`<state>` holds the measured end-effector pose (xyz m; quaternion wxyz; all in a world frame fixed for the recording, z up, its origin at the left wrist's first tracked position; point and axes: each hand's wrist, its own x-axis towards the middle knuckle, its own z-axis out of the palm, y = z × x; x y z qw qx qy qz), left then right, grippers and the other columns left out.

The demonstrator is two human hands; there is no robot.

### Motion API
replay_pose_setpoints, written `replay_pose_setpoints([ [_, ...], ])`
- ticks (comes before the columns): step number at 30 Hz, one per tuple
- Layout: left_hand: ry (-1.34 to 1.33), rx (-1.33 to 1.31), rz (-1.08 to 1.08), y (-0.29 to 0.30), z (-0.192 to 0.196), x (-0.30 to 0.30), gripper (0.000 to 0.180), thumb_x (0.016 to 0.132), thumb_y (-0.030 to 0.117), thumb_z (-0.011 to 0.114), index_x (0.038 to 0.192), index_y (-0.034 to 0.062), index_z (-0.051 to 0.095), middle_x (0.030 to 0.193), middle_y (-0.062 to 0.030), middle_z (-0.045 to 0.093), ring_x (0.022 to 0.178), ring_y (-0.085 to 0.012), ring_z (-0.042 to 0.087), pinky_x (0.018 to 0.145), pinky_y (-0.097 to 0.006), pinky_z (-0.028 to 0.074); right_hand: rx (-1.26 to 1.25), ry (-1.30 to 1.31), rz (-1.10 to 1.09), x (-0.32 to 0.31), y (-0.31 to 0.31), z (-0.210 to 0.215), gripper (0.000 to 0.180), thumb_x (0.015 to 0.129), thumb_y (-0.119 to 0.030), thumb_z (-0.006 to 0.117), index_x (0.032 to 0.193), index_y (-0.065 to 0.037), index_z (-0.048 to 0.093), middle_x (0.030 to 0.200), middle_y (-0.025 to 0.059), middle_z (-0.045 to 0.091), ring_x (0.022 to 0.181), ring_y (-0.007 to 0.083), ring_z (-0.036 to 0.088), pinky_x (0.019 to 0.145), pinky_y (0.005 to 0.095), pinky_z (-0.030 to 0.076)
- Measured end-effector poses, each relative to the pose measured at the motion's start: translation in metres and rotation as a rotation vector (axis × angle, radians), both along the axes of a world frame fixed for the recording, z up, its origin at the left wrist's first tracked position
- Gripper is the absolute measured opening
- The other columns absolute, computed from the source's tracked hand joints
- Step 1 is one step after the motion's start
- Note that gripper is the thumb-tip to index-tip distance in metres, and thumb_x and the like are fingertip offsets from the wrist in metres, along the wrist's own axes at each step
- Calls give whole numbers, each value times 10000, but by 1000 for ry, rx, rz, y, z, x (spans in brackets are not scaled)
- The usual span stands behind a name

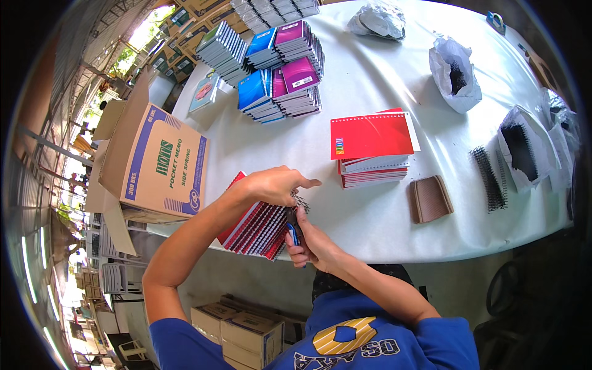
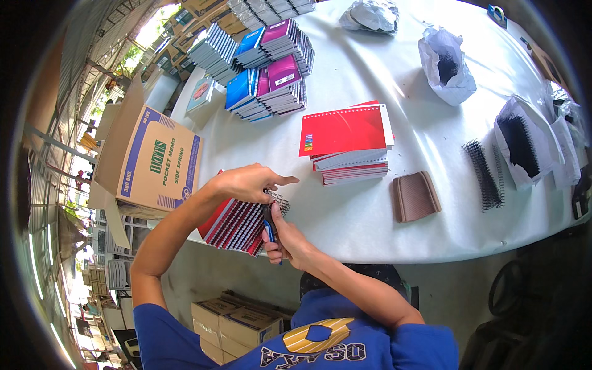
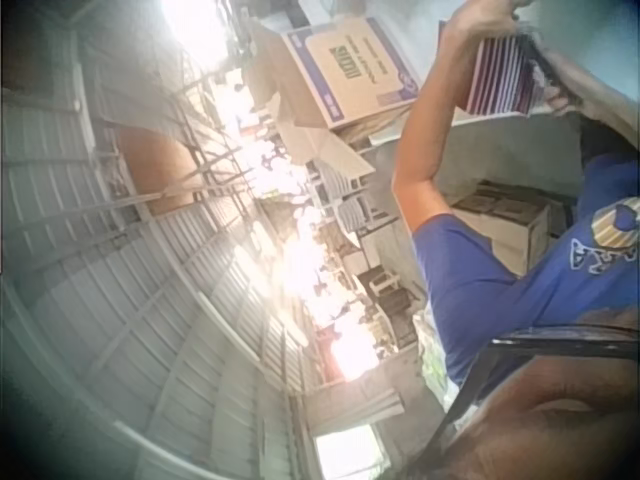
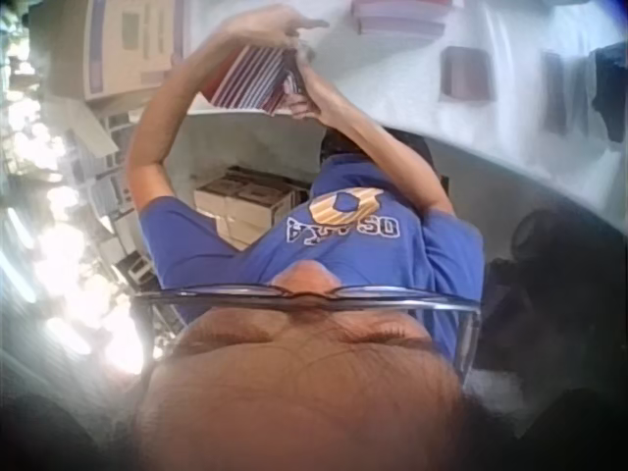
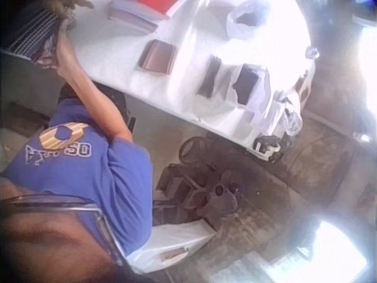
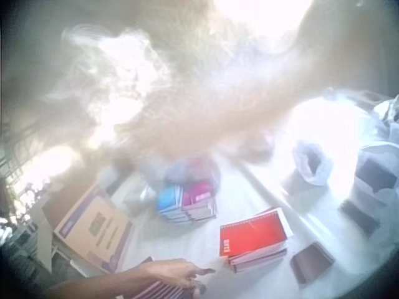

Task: The person assembles spiral notebooks by inserting a wire coil into the punched holes of paper and covers, then uses pliers to clip the end of the wire.

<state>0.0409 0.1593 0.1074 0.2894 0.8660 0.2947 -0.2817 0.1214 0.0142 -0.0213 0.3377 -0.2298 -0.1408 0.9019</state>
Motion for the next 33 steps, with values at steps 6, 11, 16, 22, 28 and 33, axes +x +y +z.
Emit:
replay_pose_setpoints([
  [6, 34, 1, -23, 2, 0, 3, 696, 746, 42, 592, 1429, 116, 479, 1094, -312, 652, 1078, -394, 644, 909, -431, 515, 6, -218, -82, 1, -13, 20, 764, 899, -778, 251, 817, -75, 537, 630, 19, 495, 548, 159, 519, 560, 316, 497],
  [11, 102, -52, -17, 3, -4, 10, 692, 731, 43, 597, 1414, 82, 491, 1098, -302, 655, 1038, -378, 657, 913, -416, 507, -7, -85, -68, 6, -4, 13, 765, 920, -752, 206, 844, -64, 532, 607, 23, 444, 522, 164, 436, 530, 315, 437],
  [16, 31, -29, -80, 0, -21, 6, 686, 716, 28, 597, 1395, 51, 504, 1135, -298, 646, 1026, -377, 657, 911, -397, 509, -7, -74, -32, 5, -10, 6, 762, 931, -737, 206, 846, -59, 542, 616, 30, 463, 528, 171, 453, 542, 328, 457],
  [22, 63, -24, -66, 2, -24, 7, 657, 715, 2, 575, 1368, -12, 507, 1203, -293, 620, 1099, -382, 632, 955, -384, 499, 33, -163, -76, 5, -10, 1, 823, 907, -771, 201, 887, -40, 579, 686, 59, 579, 612, 190, 612, 622, 363, 565],
  [28, 61, -4, -48, 5, -29, 3, 649, 709, -6, 565, 1353, -54, 502, 1201, -309, 613, 1129, -386, 620, 970, -391, 493, 45, -143, -52, 7, -5, -1, 815, 918, -754, 196, 890, -40, 587, 720, 72, 604, 644, 201, 634, 670, 376, 574],
  [33, 117, 6, -9, 2, -24, 8, 650, 705, -2, 567, 1349, -63, 502, 1198, -327, 606, 1139, -391, 616, 980, -393, 490, 37, -162, -56, 7, -8, 4, 828, 896, -785, 219, 889, -42, 584, 706, 61, 590, 610, 192, 614, 624, 366, 568],
])
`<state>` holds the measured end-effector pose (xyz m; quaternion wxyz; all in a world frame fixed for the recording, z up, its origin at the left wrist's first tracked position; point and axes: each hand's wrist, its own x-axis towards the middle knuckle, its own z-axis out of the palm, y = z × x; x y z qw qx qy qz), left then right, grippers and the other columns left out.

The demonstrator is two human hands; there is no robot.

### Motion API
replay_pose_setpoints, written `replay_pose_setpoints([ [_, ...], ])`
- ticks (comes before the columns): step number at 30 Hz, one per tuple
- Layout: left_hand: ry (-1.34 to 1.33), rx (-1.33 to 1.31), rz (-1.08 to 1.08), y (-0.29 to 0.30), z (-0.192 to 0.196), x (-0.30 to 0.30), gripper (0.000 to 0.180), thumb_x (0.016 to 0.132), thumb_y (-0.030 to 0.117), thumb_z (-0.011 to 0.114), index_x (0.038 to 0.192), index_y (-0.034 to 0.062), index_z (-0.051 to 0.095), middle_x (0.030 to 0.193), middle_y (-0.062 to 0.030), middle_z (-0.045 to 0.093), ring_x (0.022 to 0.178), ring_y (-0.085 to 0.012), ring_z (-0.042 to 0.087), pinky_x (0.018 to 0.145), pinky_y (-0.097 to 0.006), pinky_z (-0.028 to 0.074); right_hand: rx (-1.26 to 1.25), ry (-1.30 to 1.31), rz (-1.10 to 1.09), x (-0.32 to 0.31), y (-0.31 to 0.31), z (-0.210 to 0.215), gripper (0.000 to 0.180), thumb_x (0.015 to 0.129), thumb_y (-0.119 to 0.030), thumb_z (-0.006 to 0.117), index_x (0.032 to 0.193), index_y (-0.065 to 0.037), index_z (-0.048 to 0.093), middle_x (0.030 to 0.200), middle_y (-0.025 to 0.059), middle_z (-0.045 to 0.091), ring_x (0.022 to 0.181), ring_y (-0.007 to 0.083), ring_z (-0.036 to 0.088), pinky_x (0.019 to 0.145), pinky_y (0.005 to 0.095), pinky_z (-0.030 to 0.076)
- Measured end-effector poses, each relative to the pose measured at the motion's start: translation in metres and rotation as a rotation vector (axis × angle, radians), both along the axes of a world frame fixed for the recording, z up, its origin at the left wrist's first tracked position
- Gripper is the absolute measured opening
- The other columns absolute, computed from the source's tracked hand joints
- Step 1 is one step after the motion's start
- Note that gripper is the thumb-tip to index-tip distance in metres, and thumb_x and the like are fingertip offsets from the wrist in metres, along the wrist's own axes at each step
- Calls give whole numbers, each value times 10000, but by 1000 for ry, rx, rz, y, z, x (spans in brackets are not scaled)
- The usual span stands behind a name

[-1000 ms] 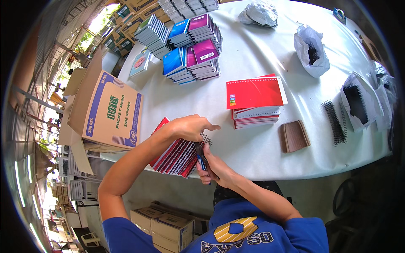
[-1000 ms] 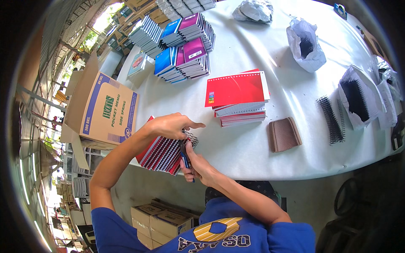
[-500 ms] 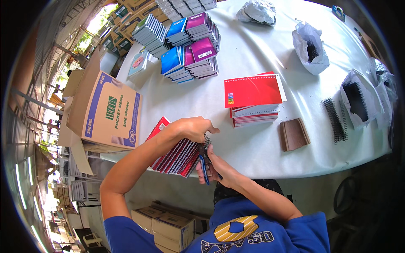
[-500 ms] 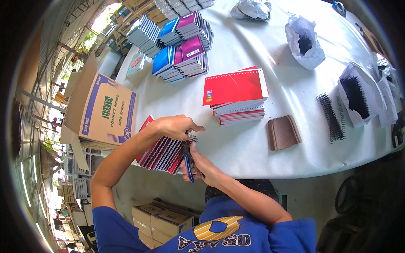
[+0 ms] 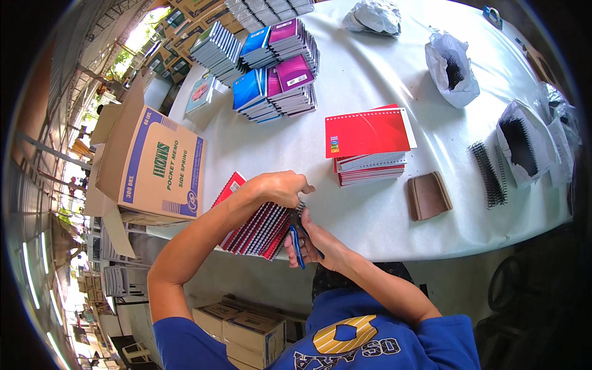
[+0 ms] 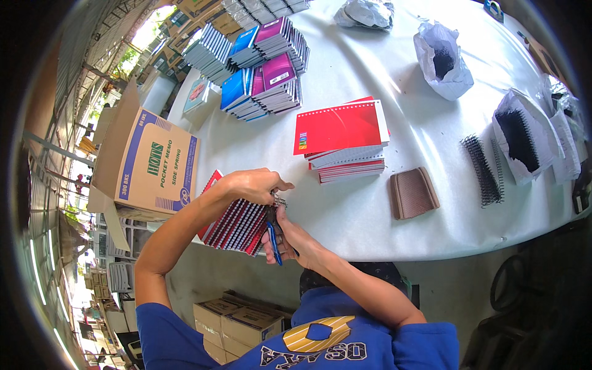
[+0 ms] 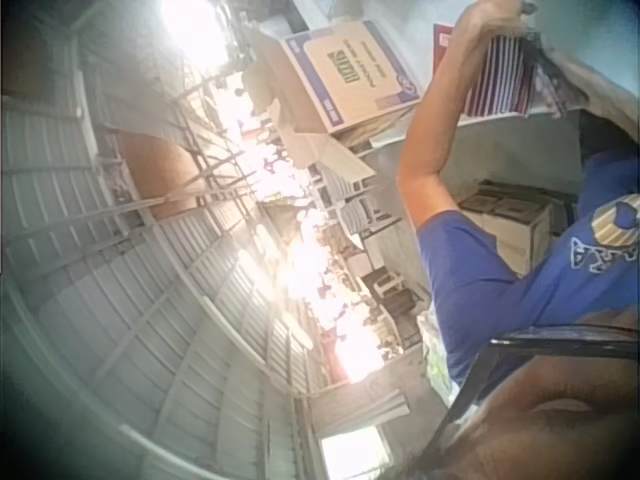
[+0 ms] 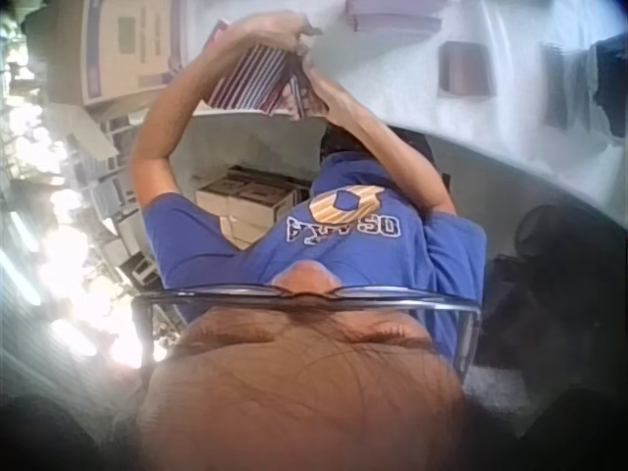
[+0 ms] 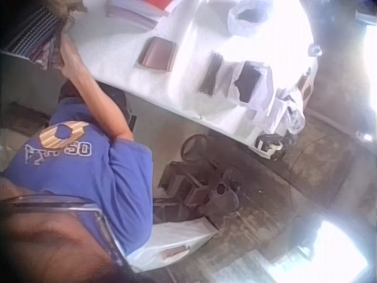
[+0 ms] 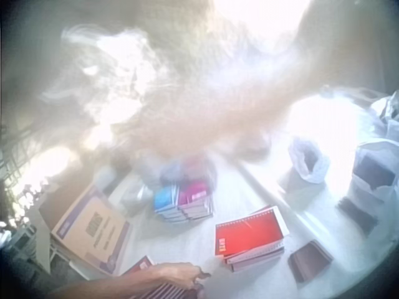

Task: The person assembles spiral notebooks by inserting a wire coil into the punched holes of paper and covers, then uses pliers to clip the end of the wire.

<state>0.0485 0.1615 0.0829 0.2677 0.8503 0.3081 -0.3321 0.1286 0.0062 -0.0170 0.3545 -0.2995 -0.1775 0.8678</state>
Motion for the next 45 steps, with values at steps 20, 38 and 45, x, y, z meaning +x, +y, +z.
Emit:
replay_pose_setpoints([
  [20, 83, 108, -20, -9, -11, 11, 547, 697, -18, 597, 1243, 12, 627, 1236, -184, 642, 1127, -341, 618, 964, -390, 491, -82, 781, 200, 2, 10, -55, 807, 921, -752, 213, 899, -39, 590, 728, 77, 599, 655, 222, 630, 651, 380, 563],
  [38, -19, 319, -149, -24, -30, 2, 331, 691, -10, 601, 1014, 21, 669, 943, -182, 683, 906, -385, 655, 778, -462, 530, -176, 589, 208, 10, 4, -60, 794, 924, -752, 243, 854, -32, 572, 685, 62, 545, 612, 218, 578, 629, 371, 548],
  [45, -113, 311, -152, -19, -42, -14, 305, 704, 2, 588, 999, 25, 665, 953, -161, 673, 896, -389, 646, 748, -473, 526, -273, -19, 35, 7, -4, -1, 793, 929, -745, 251, 861, -22, 570, 714, 69, 559, 654, 218, 594, 624, 380, 550],
])
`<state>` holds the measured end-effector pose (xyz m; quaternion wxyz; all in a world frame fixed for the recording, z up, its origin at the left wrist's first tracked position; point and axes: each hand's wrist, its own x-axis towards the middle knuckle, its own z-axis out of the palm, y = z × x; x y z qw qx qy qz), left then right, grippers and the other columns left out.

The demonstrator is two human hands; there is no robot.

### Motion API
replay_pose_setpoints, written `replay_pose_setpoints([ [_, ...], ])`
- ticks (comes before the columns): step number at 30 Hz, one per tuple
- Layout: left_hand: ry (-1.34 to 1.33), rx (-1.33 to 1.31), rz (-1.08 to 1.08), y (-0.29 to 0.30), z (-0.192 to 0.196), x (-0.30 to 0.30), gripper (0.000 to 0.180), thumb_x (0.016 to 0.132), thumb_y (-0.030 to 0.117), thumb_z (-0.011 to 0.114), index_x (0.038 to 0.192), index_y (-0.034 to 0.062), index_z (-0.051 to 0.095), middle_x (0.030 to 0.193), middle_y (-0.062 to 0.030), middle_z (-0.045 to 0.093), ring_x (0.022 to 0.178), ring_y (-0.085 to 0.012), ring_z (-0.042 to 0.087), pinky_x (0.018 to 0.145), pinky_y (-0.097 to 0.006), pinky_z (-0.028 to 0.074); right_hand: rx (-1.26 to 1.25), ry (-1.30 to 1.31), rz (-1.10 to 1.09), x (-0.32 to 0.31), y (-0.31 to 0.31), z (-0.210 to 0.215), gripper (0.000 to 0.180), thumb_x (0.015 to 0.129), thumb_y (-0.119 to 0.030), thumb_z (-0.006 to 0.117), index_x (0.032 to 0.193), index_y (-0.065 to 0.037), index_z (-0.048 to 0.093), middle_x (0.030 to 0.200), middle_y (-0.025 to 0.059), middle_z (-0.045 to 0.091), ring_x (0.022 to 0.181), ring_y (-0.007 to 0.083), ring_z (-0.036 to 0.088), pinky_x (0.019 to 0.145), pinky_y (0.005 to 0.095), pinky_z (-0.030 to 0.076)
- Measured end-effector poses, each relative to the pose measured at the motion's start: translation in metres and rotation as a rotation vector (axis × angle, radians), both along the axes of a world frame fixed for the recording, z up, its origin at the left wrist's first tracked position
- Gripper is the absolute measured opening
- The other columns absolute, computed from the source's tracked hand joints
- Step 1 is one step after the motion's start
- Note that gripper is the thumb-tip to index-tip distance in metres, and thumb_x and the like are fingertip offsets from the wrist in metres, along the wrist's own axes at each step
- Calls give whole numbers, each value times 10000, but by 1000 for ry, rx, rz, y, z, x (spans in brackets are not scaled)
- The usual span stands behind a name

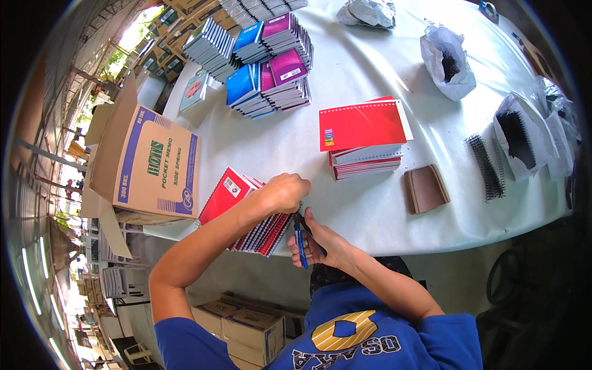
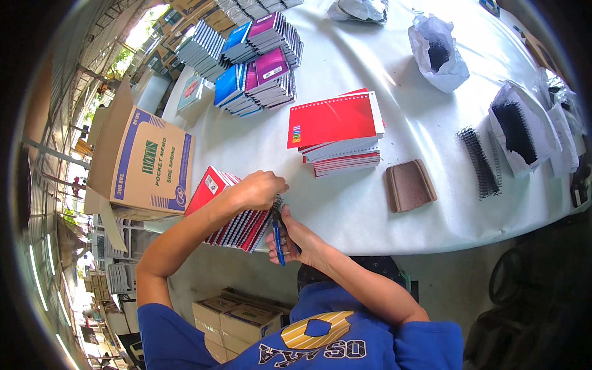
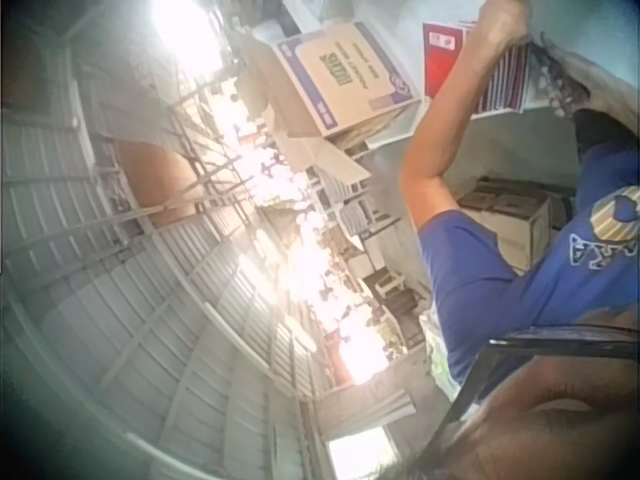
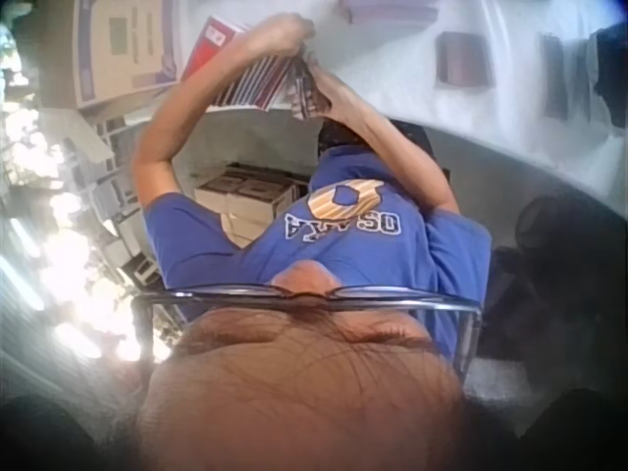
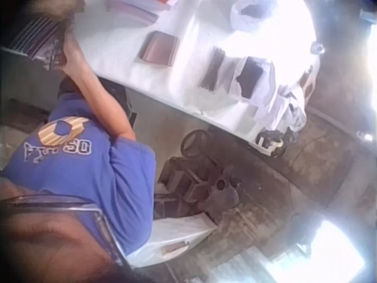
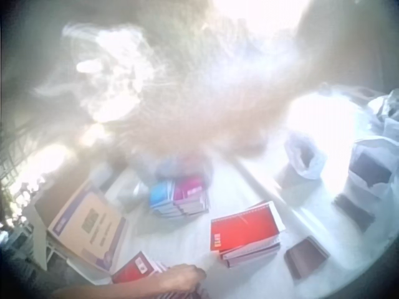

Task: The person assembles spiral notebooks by inserting a wire coil into the punched holes of paper and covers, then uses pliers to clip the end of the wire.

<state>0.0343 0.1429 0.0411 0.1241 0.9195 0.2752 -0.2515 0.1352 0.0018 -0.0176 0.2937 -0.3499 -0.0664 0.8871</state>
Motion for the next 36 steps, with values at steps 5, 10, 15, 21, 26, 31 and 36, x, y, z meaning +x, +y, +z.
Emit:
replay_pose_setpoints([
  [5, -6, 62, -21, -11, 3, 9, 285, 723, 4, 592, 998, 24, 665, 964, -172, 660, 894, -395, 645, 738, -471, 531, 19, 802, 67, 3, 9, -49, 784, 938, -734, 252, 841, -21, 562, 705, 67, 537, 617, 209, 558, 596, 364, 543],
  [10, -61, 130, -66, -14, -4, -3, 237, 756, 15, 588, 984, 8, 652, 971, -186, 654, 892, -405, 644, 729, -477, 534, -16, 352, 46, 1, 1, -21, 783, 938, -735, 250, 854, -20, 557, 701, 70, 528, 595, 207, 539, 582, 355, 538],
  [15, -40, 97, -6, -16, 5, 4, 237, 754, -7, 574, 981, -4, 641, 970, -191, 645, 885, -403, 644, 723, -486, 533, -91, -2, 18, 1, 4, 2, 782, 939, -731, 255, 867, -12, 553, 703, 80, 534, 596, 212, 554, 583, 358, 541],
  [21, -70, 115, -47, -15, 3, 4, 221, 735, -10, 583, 950, -12, 635, 974, -188, 638, 877, -403, 642, 722, -487, 535, -56, 695, 48, 2, 10, -33, 807, 936, -733, 237, 869, 3, 562, 725, 100, 567, 641, 242, 608, 649, 410, 585],
  [26, -87, 121, -54, -15, 0, 1, 208, 725, -11, 588, 928, -9, 634, 968, -183, 636, 876, -401, 639, 727, -483, 536, -74, 20, 4, 1, 4, -3, 809, 931, -740, 246, 872, 0, 565, 700, 95, 563, 631, 239, 610, 630, 404, 576],
  [31, -105, 119, -51, -15, -2, -1, 214, 714, -12, 604, 925, -5, 635, 965, -179, 636, 883, -396, 638, 731, -479, 536, -114, 136, -26, -3, 10, -12, 774, 935, -738, 258, 831, -20, 525, 657, 46, 469, 546, 189, 479, 520, 342, 471],
  [36, -58, 124, -51, -16, -1, 3, 214, 710, -9, 622, 924, -4, 635, 976, -179, 637, 904, -390, 639, 749, -473, 536, -121, 174, -31, 5, 3, -6, 742, 937, -734, 274, 806, -33, 480, 649, 19, 375, 525, 154, 339, 479, 311, 353],
])
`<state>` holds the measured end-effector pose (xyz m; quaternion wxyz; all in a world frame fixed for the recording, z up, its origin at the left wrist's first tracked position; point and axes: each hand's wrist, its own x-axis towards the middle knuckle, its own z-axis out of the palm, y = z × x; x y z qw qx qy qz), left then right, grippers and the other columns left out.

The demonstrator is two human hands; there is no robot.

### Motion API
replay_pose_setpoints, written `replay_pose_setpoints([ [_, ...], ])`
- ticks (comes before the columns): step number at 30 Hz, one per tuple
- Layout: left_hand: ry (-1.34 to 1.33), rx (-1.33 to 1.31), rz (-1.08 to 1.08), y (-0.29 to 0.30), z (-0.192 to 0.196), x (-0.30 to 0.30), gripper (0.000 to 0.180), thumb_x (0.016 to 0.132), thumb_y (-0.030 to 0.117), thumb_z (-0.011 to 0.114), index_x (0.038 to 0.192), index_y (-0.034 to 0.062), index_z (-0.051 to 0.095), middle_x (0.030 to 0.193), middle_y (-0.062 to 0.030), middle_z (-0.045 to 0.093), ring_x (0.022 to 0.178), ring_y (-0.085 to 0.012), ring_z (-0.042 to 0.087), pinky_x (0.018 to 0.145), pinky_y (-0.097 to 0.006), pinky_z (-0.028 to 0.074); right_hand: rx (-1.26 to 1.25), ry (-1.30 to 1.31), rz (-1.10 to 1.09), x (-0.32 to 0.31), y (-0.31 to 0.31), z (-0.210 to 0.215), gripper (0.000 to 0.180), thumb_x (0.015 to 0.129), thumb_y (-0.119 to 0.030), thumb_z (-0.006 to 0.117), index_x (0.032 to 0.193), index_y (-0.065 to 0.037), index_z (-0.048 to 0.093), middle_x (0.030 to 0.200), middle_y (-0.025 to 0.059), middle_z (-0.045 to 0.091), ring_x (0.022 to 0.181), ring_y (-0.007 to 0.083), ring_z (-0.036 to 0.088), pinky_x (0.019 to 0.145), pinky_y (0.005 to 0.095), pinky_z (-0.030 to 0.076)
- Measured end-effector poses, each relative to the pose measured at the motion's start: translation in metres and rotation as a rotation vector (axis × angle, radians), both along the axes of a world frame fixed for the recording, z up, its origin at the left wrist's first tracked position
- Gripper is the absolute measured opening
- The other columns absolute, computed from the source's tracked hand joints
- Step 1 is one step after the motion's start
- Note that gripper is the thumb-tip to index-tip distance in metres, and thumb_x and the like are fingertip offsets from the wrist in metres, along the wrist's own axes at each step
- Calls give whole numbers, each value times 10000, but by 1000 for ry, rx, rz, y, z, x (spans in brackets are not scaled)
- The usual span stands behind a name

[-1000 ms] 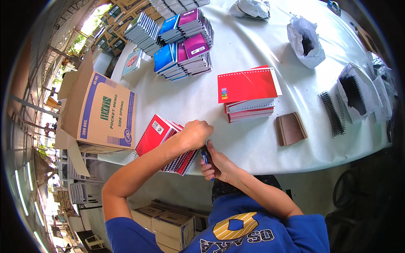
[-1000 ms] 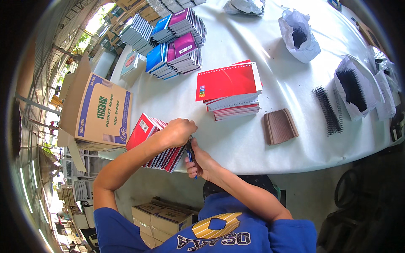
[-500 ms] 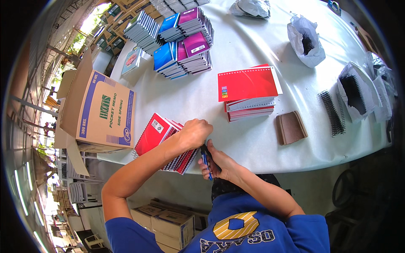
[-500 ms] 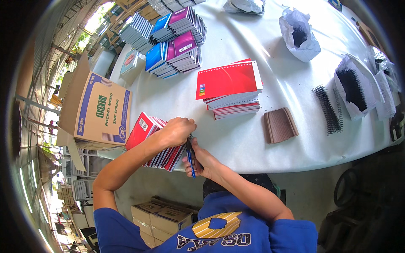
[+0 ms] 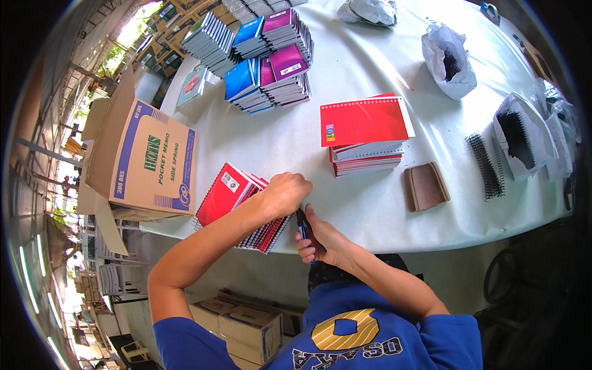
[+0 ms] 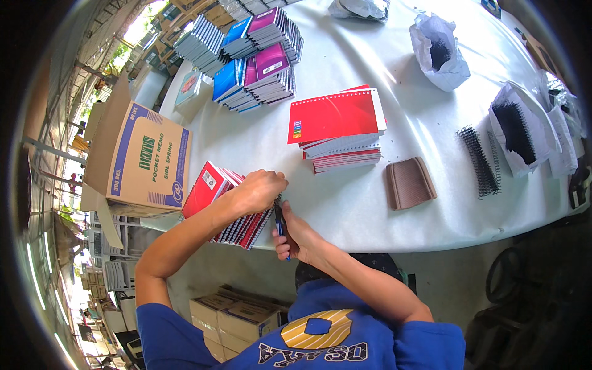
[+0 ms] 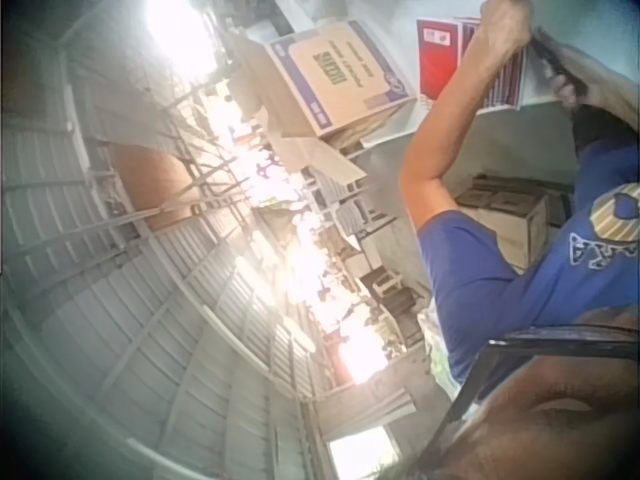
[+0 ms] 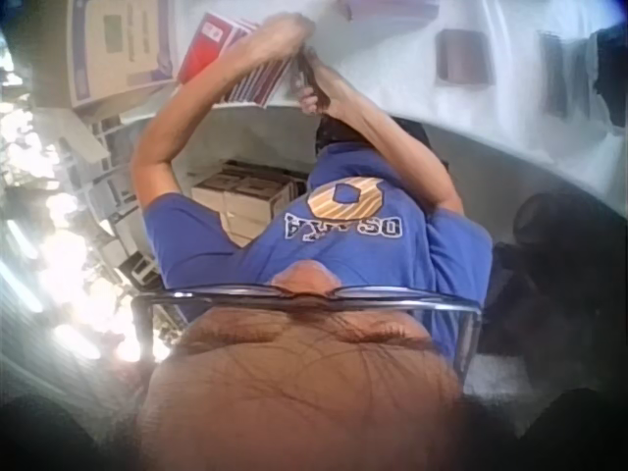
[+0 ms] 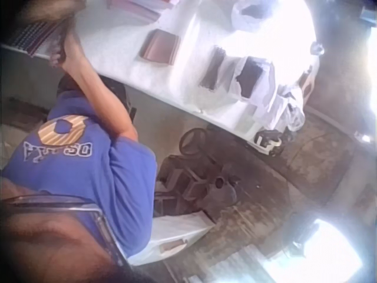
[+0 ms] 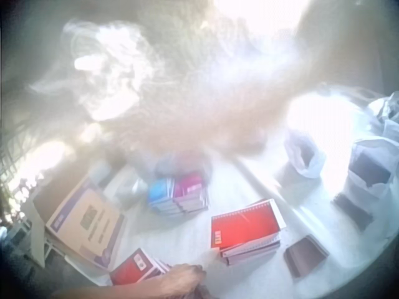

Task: The person assembles spiral notebooks by inserting a wire coil into the punched holes of paper and covers, then uses pliers to clip the end of the wire.

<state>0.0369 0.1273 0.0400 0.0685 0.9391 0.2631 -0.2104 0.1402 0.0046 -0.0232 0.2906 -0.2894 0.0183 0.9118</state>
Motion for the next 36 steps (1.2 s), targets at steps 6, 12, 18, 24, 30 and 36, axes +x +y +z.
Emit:
replay_pose_setpoints([
  [6, 9, -22, 19, -1, 2, 0, 228, 692, -12, 644, 920, -14, 631, 987, -183, 635, 921, -384, 638, 767, -464, 534, -69, -148, 15, -4, -2, 24, 754, 932, -734, 284, 834, -13, 481, 657, 35, 391, 546, 171, 395, 519, 337, 431],
  [12, -2, -21, 11, -4, 5, 4, 217, 682, -11, 658, 898, -16, 633, 980, -187, 632, 914, -384, 640, 761, -456, 538, -93, 45, 15, -4, 7, -8, 741, 937, -730, 288, 819, -21, 467, 648, 51, 423, 540, 191, 451, 476, 336, 454],
  [18, 20, 52, -27, -18, -1, 7, 183, 708, -4, 641, 888, -33, 625, 986, -209, 620, 912, -382, 648, 708, -444, 556, -83, -47, -12, 19, -10, 12, 697, 949, -710, 316, 808, -44, 466, 584, -3, 363, 458, 181, 370, 429, 310, 335],
  [24, -39, 191, 31, -39, -19, 12, 344, 715, -13, 635, 1049, -74, 579, 1201, -245, 559, 986, -368, 650, 748, -418, 579, 822, -1645, 59, 94, -31, 24, 627, 934, -627, 485, 819, -15, 557, 673, 86, 555, 583, 257, 529, 571, 381, 431],
  [30, -171, 103, 166, -55, -18, 18, 582, 798, 54, 664, 1317, -89, 445, 1385, -302, 453, 1115, -386, 603, 863, -421, 550, 1630, -2261, -26, 101, -32, 17, 681, 752, -479, 716, 1176, 35, 574, 1224, 220, 545, 1249, 327, 462, 1076, 522, 322],
  [36, -538, 83, 255, -60, 33, -7, 741, 820, 131, 725, 1435, -41, 350, 1413, -284, 438, 1164, -388, 575, 937, -411, 524, 1620, -1682, -204, 42, -6, 5, 789, 696, -341, 799, 1296, 23, 441, 1344, 203, 450, 1272, 356, 431, 1102, 515, 326],
])
